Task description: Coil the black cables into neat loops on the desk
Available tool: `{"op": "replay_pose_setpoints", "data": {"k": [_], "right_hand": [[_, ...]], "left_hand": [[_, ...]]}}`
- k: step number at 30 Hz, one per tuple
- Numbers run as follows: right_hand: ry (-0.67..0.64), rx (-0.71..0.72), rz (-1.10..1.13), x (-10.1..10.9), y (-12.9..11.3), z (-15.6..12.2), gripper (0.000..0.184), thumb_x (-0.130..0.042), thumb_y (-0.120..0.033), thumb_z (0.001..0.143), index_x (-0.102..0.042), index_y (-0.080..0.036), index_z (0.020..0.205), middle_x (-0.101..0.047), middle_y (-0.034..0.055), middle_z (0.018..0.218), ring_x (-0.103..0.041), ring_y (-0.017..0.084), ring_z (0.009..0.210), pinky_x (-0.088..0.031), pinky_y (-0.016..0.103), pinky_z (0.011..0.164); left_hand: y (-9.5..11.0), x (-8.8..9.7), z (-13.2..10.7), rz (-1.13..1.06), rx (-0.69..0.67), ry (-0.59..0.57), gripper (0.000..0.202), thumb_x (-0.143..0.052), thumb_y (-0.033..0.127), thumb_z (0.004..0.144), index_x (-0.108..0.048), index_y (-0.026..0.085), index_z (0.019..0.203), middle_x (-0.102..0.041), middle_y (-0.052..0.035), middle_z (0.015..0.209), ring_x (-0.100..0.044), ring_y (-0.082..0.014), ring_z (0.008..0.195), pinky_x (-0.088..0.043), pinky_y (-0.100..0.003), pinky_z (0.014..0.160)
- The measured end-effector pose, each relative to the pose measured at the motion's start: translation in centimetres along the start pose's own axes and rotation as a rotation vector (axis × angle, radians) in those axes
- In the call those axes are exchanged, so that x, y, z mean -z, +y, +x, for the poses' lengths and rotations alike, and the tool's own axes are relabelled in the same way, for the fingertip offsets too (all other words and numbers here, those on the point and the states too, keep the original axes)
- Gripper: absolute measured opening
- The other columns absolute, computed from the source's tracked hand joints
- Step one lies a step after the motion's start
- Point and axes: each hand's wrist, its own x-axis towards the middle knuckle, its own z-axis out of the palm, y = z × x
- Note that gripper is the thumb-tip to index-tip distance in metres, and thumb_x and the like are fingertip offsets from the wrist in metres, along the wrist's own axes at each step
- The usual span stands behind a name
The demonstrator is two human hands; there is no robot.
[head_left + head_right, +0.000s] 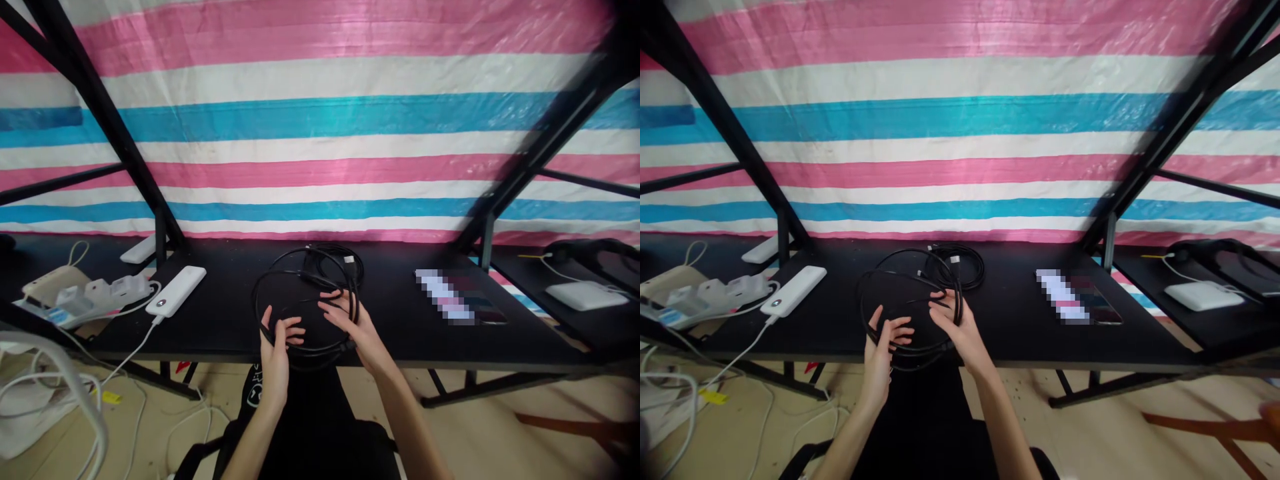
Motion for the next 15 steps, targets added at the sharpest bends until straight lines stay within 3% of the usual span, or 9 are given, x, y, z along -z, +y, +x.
{"op": "replay_pose_setpoints", "data": {"k": [2,4,6,8,10,12,14,15], "right_hand": [[-0.024,-0.005,-0.071,0.7,-0.2,0.2,0.042,-0.072,-0.043,0.071,-0.052,-0.022,0.101,-0.060,0.0112,0.120,-0.067,0.026,0.093,-0.051,0.046,0.087],[-0.061,-0.023,-0.105,1.5,-0.1,0.3,0.034,-0.065,-0.044,0.077,-0.051,-0.020,0.096,-0.059,0.0116,0.119,-0.068,0.025,0.087,-0.056,0.044,0.076],[-0.089,0.005,-0.140,2.2,0.4,0.4,0.027,-0.061,-0.043,0.080,-0.052,-0.019,0.090,-0.060,0.0108,0.116,-0.066,0.026,0.095,-0.057,0.041,0.071],[-0.079,0.072,-0.205,2.6,1.1,0.4,0.023,-0.059,-0.040,0.082,-0.054,-0.018,0.082,-0.062,0.0101,0.112,-0.061,0.026,0.104,-0.058,0.040,0.072],[-0.073,0.125,-0.281,2.9,1.5,0.5,0.022,-0.060,-0.039,0.082,-0.057,-0.018,0.077,-0.063,0.0102,0.108,-0.059,0.026,0.107,-0.056,0.041,0.077],[-0.165,0.122,-0.302,3.3,1.3,0.5,0.019,-0.065,-0.037,0.079,-0.061,-0.019,0.085,-0.062,0.0104,0.113,-0.057,0.026,0.110,-0.051,0.044,0.088],[-0.309,0.106,-0.226,4.2,0.3,0.4,0.042,-0.069,-0.041,0.076,-0.059,-0.023,0.113,-0.056,0.0111,0.126,-0.053,0.027,0.118,-0.043,0.047,0.099],[-0.352,0.117,-0.181,4.7,-0.5,0.4,0.060,-0.068,-0.047,0.075,-0.049,-0.026,0.128,-0.052,0.0117,0.132,-0.050,0.027,0.122,-0.039,0.048,0.102]], "left_hand": [[0.3,0.6,0.2,0.049,0.046,-0.084,0.074,-0.069,0.036,0.075,-0.032,0.016,0.137,-0.072,-0.0081,0.090,-0.067,-0.0168,0.071,-0.049,-0.026,0.064],[0.8,1.2,0.3,0.020,0.186,-0.207,0.070,-0.067,0.035,0.077,-0.036,0.012,0.135,-0.072,-0.0093,0.085,-0.068,-0.0201,0.074,-0.050,-0.030,0.069],[1.4,1.6,0.3,-0.082,0.334,-0.333,0.059,-0.062,0.035,0.080,-0.043,0.009,0.130,-0.071,-0.0080,0.075,-0.069,-0.0233,0.078,-0.050,-0.034,0.077],[1.8,1.6,0.3,-0.186,0.400,-0.369,0.045,-0.061,0.032,0.081,-0.052,0.009,0.119,-0.067,-0.0035,0.063,-0.068,-0.0206,0.072,-0.051,-0.034,0.079],[2.1,1.4,0.2,-0.249,0.388,-0.294,0.029,-0.062,0.029,0.080,-0.059,0.011,0.103,-0.053,0.0052,0.044,-0.056,-0.0105,0.044,-0.050,-0.023,0.059],[2.5,1.3,0.3,-0.274,0.359,-0.208,0.021,-0.063,0.031,0.081,-0.060,0.014,0.091,-0.034,0.0114,0.033,-0.028,-0.0036,0.027,-0.031,-0.014,0.034],[3.4,1.3,0.4,-0.244,0.325,-0.182,0.024,-0.063,0.038,0.081,-0.059,0.016,0.087,-0.023,0.0134,0.032,-0.010,-0.0026,0.027,-0.013,-0.013,0.028],[3.9,1.4,0.5,-0.204,0.304,-0.189,0.026,-0.062,0.042,0.081,-0.059,0.017,0.087,-0.023,0.0134,0.033,-0.007,-0.0027,0.028,-0.010,-0.013,0.027]]}}
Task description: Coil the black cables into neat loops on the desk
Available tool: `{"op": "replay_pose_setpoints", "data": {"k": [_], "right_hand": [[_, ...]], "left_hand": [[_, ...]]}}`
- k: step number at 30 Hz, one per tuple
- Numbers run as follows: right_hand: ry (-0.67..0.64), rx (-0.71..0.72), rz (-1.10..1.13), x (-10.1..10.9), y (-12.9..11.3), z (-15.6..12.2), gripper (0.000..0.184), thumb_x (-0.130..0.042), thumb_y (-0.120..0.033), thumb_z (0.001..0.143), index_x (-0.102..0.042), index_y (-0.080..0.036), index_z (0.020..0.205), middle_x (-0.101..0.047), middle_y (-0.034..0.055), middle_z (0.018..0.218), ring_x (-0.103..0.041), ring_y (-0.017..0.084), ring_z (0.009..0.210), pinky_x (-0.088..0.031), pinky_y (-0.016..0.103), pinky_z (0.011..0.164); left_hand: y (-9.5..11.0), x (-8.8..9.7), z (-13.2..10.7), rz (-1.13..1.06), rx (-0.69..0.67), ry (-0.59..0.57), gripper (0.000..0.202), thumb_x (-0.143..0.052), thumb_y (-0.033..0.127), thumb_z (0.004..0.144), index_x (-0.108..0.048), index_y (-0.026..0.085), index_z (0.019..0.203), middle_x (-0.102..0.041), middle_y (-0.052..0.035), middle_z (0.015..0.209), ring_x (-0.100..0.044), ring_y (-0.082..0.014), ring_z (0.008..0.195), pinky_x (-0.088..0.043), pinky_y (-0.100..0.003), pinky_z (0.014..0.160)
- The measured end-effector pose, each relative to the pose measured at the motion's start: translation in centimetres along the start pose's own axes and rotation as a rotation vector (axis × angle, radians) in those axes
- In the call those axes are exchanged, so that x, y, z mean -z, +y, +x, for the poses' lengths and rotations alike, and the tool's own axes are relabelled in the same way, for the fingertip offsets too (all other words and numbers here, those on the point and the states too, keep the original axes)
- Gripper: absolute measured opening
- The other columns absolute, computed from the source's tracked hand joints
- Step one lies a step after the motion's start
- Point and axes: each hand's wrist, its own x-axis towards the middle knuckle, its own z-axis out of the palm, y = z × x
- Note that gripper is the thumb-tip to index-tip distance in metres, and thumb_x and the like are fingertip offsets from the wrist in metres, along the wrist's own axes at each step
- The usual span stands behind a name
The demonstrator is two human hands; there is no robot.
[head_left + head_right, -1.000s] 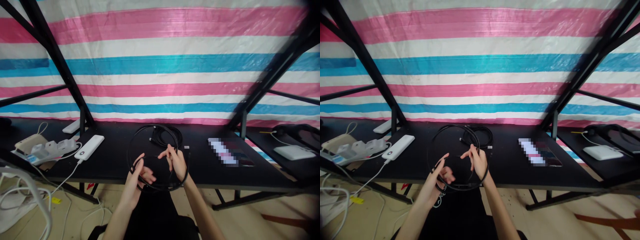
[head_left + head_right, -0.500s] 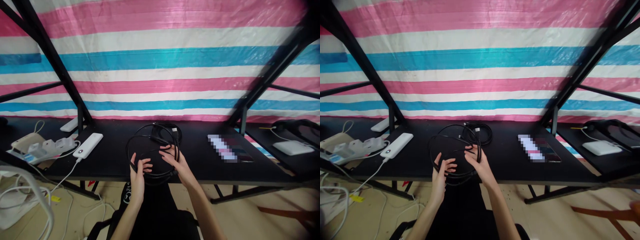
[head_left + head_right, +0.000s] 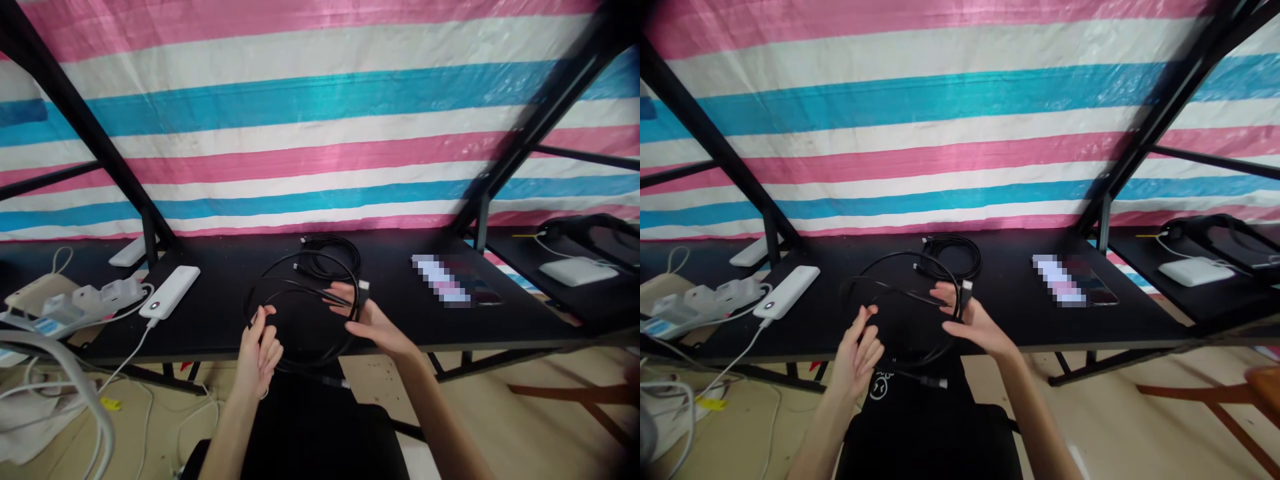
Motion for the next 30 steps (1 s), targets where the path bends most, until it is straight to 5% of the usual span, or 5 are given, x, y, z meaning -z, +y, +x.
{"op": "replay_pose_setpoints", "data": {"k": [8,14,21,27,30], "right_hand": [[-0.114,0.087,-0.569,-0.3,-8.7,-0.9,0.124,-0.082,-0.051,0.052,-0.009,-0.030,0.149,-0.022,0.0090,0.153,-0.023,0.033,0.139,-0.020,0.052,0.112],[-0.145,0.215,-0.910,-2.6,-9.4,0.4,0.082,-0.066,-0.025,0.073,-0.028,-0.025,0.146,-0.031,0.0058,0.149,-0.024,0.026,0.139,-0.024,0.045,0.113],[-0.230,0.454,-1.016,-2.7,-8.1,1.2,0.081,-0.063,-0.023,0.075,-0.024,-0.022,0.146,-0.010,0.0096,0.156,-0.007,0.027,0.143,-0.017,0.050,0.112],[-0.303,0.542,-0.999,-4.0,-9.3,1.3,0.015,-0.061,-0.022,0.075,-0.059,-0.016,0.088,-0.066,0.0079,0.102,-0.056,0.022,0.111,-0.023,0.043,0.112],[-0.251,0.372,-0.967,-3.2,-8.8,1.6,0.003,-0.058,-0.017,0.073,-0.055,-0.017,0.071,-0.058,-0.0023,0.067,-0.057,0.012,0.065,-0.042,0.035,0.095]], "left_hand": [[3.8,-0.8,-0.6,0.584,-0.097,-0.209,0.032,-0.065,0.048,0.075,-0.059,0.017,0.079,-0.019,0.0115,0.045,-0.012,-0.0013,0.035,-0.011,-0.013,0.035],[5.0,-3.0,-1.4,1.068,-0.316,-0.483,0.019,-0.058,0.029,0.083,-0.065,0.017,0.071,-0.052,0.0018,0.058,-0.045,-0.0076,0.052,-0.035,-0.017,0.051],[6.9,-4.7,-2.0,1.403,-0.141,-0.887,0.033,-0.044,0.034,0.091,-0.068,0.018,0.075,-0.065,-0.0007,0.071,-0.055,-0.0114,0.063,-0.040,-0.019,0.060],[8.2,-5.0,-1.1,1.535,-0.426,-0.841,0.024,-0.052,0.024,0.087,-0.071,0.018,0.075,-0.061,0.0024,0.057,-0.047,-0.0081,0.048,-0.033,-0.018,0.048],[8.8,-4.5,-0.6,1.497,-0.513,-0.681,0.024,-0.058,0.030,0.083,-0.072,0.016,0.070,-0.063,0.0013,0.056,-0.049,-0.0086,0.047,-0.035,-0.018,0.046]]}}
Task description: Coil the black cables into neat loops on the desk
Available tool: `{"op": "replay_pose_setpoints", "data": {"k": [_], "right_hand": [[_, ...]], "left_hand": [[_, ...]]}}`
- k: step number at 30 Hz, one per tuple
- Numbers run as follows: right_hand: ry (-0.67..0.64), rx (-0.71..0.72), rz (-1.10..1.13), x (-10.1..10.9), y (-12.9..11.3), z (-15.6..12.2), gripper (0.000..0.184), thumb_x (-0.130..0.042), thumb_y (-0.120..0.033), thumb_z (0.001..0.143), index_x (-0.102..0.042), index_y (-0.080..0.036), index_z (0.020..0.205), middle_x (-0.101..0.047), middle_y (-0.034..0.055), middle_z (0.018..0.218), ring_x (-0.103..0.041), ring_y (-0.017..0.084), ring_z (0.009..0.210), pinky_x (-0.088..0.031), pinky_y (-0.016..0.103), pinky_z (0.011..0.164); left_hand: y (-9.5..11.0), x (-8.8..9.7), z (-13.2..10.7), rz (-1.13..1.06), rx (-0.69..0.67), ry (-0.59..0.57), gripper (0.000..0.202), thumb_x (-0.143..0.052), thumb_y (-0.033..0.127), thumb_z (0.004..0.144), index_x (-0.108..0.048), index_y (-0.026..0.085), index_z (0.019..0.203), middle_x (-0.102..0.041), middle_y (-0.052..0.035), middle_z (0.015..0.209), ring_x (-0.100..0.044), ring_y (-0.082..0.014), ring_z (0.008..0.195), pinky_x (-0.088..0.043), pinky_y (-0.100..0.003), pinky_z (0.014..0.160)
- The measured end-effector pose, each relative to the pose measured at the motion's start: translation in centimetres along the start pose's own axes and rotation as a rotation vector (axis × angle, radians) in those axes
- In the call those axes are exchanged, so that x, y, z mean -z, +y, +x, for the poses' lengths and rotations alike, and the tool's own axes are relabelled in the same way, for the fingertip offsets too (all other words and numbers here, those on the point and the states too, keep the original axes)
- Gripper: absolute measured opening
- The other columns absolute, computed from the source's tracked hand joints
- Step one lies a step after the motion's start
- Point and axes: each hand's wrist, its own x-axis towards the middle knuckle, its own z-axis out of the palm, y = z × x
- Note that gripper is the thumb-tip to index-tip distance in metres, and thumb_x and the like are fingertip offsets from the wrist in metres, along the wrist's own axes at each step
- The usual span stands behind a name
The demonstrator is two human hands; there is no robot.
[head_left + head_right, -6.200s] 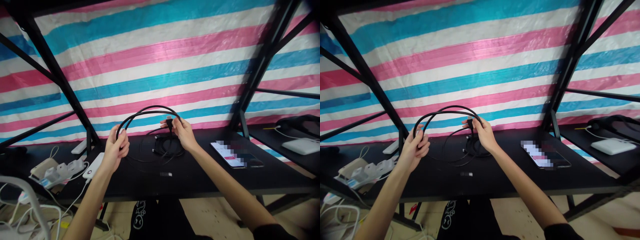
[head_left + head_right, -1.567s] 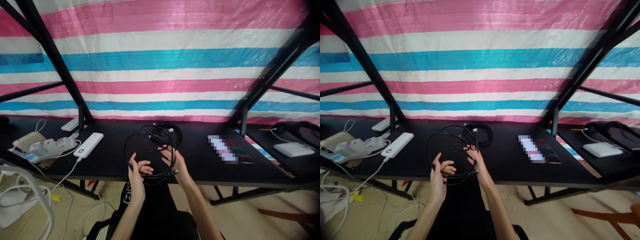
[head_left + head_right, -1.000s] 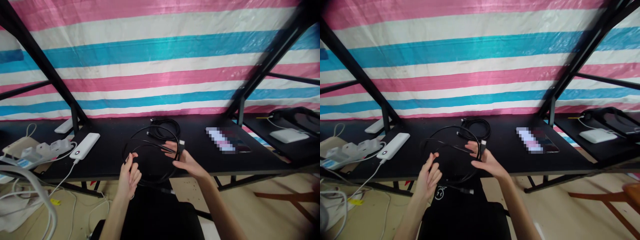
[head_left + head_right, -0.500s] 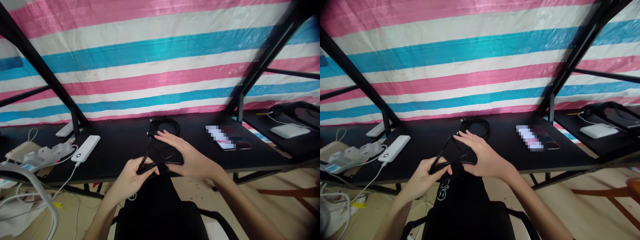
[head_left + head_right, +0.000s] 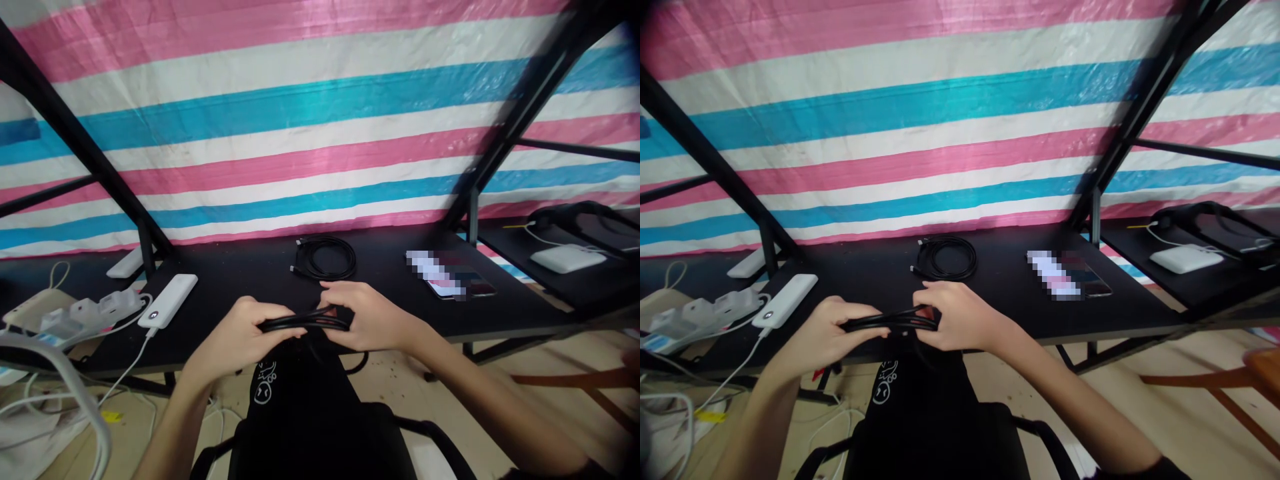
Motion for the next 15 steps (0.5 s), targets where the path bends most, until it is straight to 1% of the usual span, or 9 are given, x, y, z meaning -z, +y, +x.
{"op": "replay_pose_setpoints", "data": {"k": [1,2,4,6,8,10,12,13,15], "right_hand": [[-0.007,-0.053,0.043,0.0,0.4,-0.2,0.007,-0.058,-0.018,0.074,-0.054,-0.017,0.068,-0.056,-0.0029,0.064,-0.053,0.010,0.060,-0.046,0.030,0.084],[-0.013,-0.094,0.090,-0.1,0.7,-0.3,0.010,-0.057,-0.019,0.076,-0.053,-0.017,0.067,-0.054,-0.0029,0.064,-0.051,0.010,0.059,-0.047,0.026,0.074],[-0.010,-0.132,0.179,-0.2,1.0,-0.7,0.012,-0.056,-0.020,0.079,-0.054,-0.016,0.068,-0.055,-0.0021,0.066,-0.049,0.009,0.061,-0.044,0.023,0.063],[0.008,-0.142,0.257,-0.4,0.7,-1.0,0.006,-0.055,-0.018,0.080,-0.055,-0.016,0.074,-0.057,-0.0016,0.071,-0.051,0.009,0.064,-0.043,0.022,0.064],[0.013,-0.156,0.367,-0.6,0.2,-1.2,0.003,-0.054,-0.014,0.080,-0.056,-0.016,0.082,-0.061,-0.0006,0.077,-0.055,0.010,0.070,-0.045,0.022,0.069],[-0.020,-0.185,0.500,-1.0,-0.3,-1.4,0.008,-0.054,-0.015,0.081,-0.057,-0.016,0.089,-0.064,0.0016,0.085,-0.060,0.011,0.077,-0.047,0.023,0.074],[-0.017,-0.235,0.586,-1.7,-0.4,-1.5,0.011,-0.055,-0.021,0.084,-0.058,-0.015,0.094,-0.066,0.0040,0.090,-0.063,0.013,0.082,-0.049,0.023,0.076],[0.023,-0.268,0.589,-2.0,-0.3,-1.6,0.013,-0.055,-0.024,0.086,-0.060,-0.015,0.093,-0.067,0.0044,0.088,-0.063,0.013,0.081,-0.050,0.023,0.074],[0.170,-0.336,0.529,-2.9,0.1,-1.6,0.017,-0.054,-0.031,0.087,-0.062,-0.016,0.087,-0.068,0.0037,0.078,-0.063,0.013,0.074,-0.050,0.023,0.069]], "left_hand": [[-0.3,0.2,-0.1,-0.016,0.019,0.055,0.023,-0.061,0.032,0.081,-0.072,0.015,0.068,-0.065,0.0001,0.059,-0.052,-0.0098,0.050,-0.038,-0.018,0.048],[-0.6,0.3,-0.3,-0.039,0.032,0.104,0.023,-0.064,0.033,0.079,-0.072,0.015,0.067,-0.067,-0.0010,0.062,-0.056,-0.0114,0.053,-0.040,-0.018,0.050],[-1.1,0.4,-0.7,-0.105,0.048,0.171,0.019,-0.066,0.032,0.076,-0.072,0.016,0.066,-0.070,-0.0028,0.066,-0.061,-0.0142,0.059,-0.045,-0.019,0.055],[-1.4,0.3,-1.0,-0.180,0.060,0.252,0.015,-0.069,0.029,0.073,-0.072,0.017,0.064,-0.071,-0.0034,0.066,-0.063,-0.0153,0.060,-0.047,-0.020,0.056],[-1.5,0.1,-1.3,-0.250,0.083,0.345,0.012,-0.070,0.027,0.071,-0.072,0.018,0.063,-0.069,-0.0028,0.061,-0.061,-0.0143,0.055,-0.046,-0.020,0.052],[-1.6,-0.4,-1.5,-0.312,0.120,0.410,0.013,-0.069,0.027,0.071,-0.072,0.017,0.062,-0.061,-0.0006,0.049,-0.053,-0.0107,0.043,-0.040,-0.018,0.042],[-1.8,-1.1,-1.5,-0.392,0.167,0.446,0.017,-0.066,0.029,0.074,-0.071,0.016,0.064,-0.048,0.0027,0.038,-0.039,-0.0068,0.033,-0.028,-0.018,0.034],[-1.8,-1.5,-1.4,-0.448,0.194,0.464,0.019,-0.066,0.031,0.074,-0.070,0.016,0.065,-0.042,0.0042,0.036,-0.033,-0.0055,0.031,-0.023,-0.017,0.032],[-1.8,-2.2,-1.0,-0.580,0.247,0.488,0.023,-0.065,0.036,0.075,-0.069,0.014,0.068,-0.034,0.0062,0.034,-0.026,-0.0039,0.030,-0.016,-0.017,0.031]]}}
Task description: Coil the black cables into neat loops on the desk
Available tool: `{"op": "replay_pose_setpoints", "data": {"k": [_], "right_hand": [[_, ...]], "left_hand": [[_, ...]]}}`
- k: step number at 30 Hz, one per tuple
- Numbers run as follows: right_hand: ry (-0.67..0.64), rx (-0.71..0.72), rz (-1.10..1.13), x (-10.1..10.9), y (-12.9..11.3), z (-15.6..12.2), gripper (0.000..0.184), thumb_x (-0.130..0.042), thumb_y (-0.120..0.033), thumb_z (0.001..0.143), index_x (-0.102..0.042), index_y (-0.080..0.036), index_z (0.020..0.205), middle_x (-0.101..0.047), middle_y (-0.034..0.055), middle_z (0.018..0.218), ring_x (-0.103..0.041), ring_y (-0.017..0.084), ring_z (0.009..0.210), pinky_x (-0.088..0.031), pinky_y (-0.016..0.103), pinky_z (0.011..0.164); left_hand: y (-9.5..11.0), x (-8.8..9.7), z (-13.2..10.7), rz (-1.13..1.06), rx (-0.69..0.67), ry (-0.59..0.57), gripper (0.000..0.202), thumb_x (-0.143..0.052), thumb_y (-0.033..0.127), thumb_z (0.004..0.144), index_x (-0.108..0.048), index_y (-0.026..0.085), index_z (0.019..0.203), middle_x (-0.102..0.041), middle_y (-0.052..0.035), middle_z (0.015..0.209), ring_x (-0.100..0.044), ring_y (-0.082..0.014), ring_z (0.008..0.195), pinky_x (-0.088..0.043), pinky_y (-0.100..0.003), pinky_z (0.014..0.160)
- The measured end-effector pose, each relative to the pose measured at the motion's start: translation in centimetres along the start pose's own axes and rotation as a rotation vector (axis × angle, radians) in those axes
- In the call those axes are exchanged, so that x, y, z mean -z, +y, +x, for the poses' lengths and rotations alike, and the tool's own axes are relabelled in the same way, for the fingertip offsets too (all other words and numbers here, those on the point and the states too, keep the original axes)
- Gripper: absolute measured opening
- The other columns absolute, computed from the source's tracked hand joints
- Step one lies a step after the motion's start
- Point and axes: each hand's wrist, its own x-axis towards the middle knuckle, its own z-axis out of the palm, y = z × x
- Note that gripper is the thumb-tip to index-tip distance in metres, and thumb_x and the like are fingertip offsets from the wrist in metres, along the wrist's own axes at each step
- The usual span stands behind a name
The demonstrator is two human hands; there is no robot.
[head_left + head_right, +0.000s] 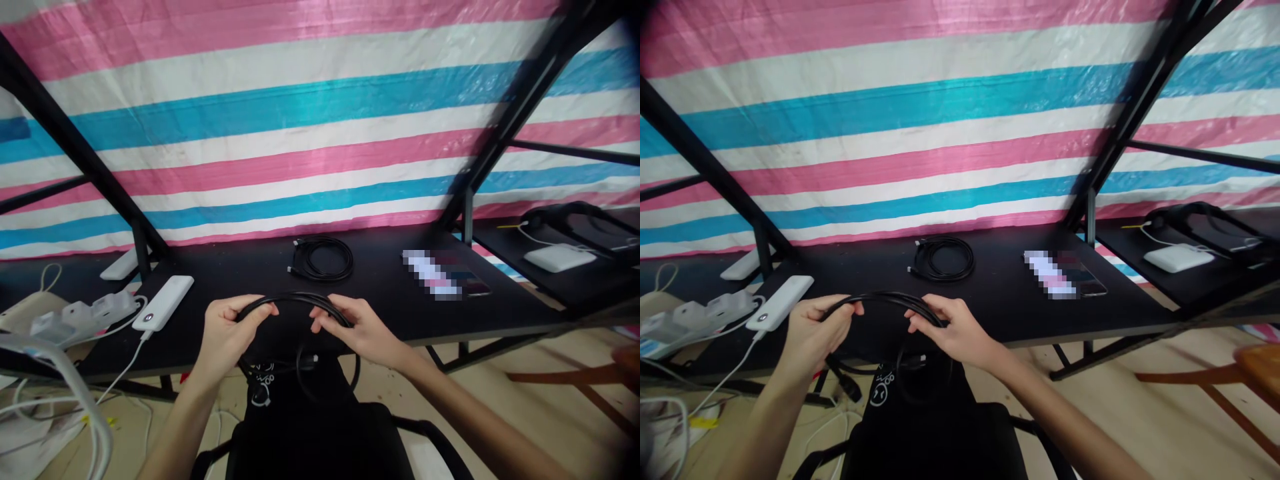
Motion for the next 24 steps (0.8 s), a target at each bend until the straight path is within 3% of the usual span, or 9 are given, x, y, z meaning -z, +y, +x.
{"op": "replay_pose_setpoints", "data": {"k": [2,6,8,11,18,24], "right_hand": [[0.148,0.003,-0.011,-0.3,0.7,0.2,0.020,-0.054,-0.034,0.088,-0.062,-0.017,0.081,-0.065,0.0010,0.064,-0.062,0.013,0.064,-0.051,0.025,0.066],[0.216,-0.037,0.266,-0.1,1.1,1.0,0.023,-0.054,-0.039,0.087,-0.059,-0.018,0.079,-0.043,-0.0092,0.039,-0.045,0.008,0.035,-0.055,0.029,0.055],[0.282,-0.053,0.393,0.4,0.9,1.4,0.025,-0.056,-0.042,0.085,-0.058,-0.018,0.078,-0.034,-0.0122,0.034,-0.033,0.006,0.028,-0.051,0.026,0.043],[0.397,-0.035,0.502,1.0,0.3,1.7,0.024,-0.060,-0.041,0.083,-0.059,-0.017,0.077,-0.032,-0.0125,0.033,-0.026,0.004,0.026,-0.042,0.021,0.034],[0.431,-0.058,0.693,1.0,-0.5,2.1,0.021,-0.066,-0.037,0.080,-0.062,-0.017,0.081,-0.029,-0.0126,0.032,-0.020,0.001,0.026,-0.022,0.014,0.029],[0.558,0.003,0.799,-1.2,-1.1,2.8,0.019,-0.063,-0.037,0.083,-0.057,-0.019,0.081,-0.025,-0.0133,0.035,-0.017,0.002,0.030,-0.023,0.015,0.034]], "left_hand": [[0.0,-0.7,0.2,-0.114,0.063,-0.011,0.029,-0.066,0.042,0.075,-0.067,0.013,0.071,-0.029,0.0078,0.034,-0.021,-0.0027,0.029,-0.012,-0.016,0.032],[0.6,-1.4,0.8,-0.262,0.191,-0.137,0.035,-0.065,0.049,0.075,-0.060,0.015,0.069,-0.023,0.0108,0.034,-0.015,-0.0016,0.028,-0.010,-0.014,0.029],[0.5,-1.4,1.0,-0.315,0.256,-0.213,0.037,-0.064,0.049,0.076,-0.055,0.016,0.064,-0.022,0.0115,0.033,-0.014,-0.0018,0.027,-0.014,-0.013,0.027],[-0.2,-1.4,1.2,-0.421,0.294,-0.265,0.046,-0.063,0.053,0.076,-0.043,0.017,0.054,-0.019,0.0121,0.033,-0.012,-0.0014,0.027,-0.016,-0.013,0.026],[-1.4,-2.4,1.4,-0.537,0.242,-0.210,0.055,-0.061,0.058,0.075,-0.033,0.018,0.051,-0.021,0.0110,0.035,-0.013,-0.0012,0.029,-0.016,-0.012,0.027],[-0.7,-5.2,0.7,-0.546,0.192,0.106,0.054,-0.060,0.061,0.074,-0.034,0.018,0.055,-0.024,0.0100,0.039,-0.015,-0.0026,0.032,-0.013,-0.013,0.028]]}}
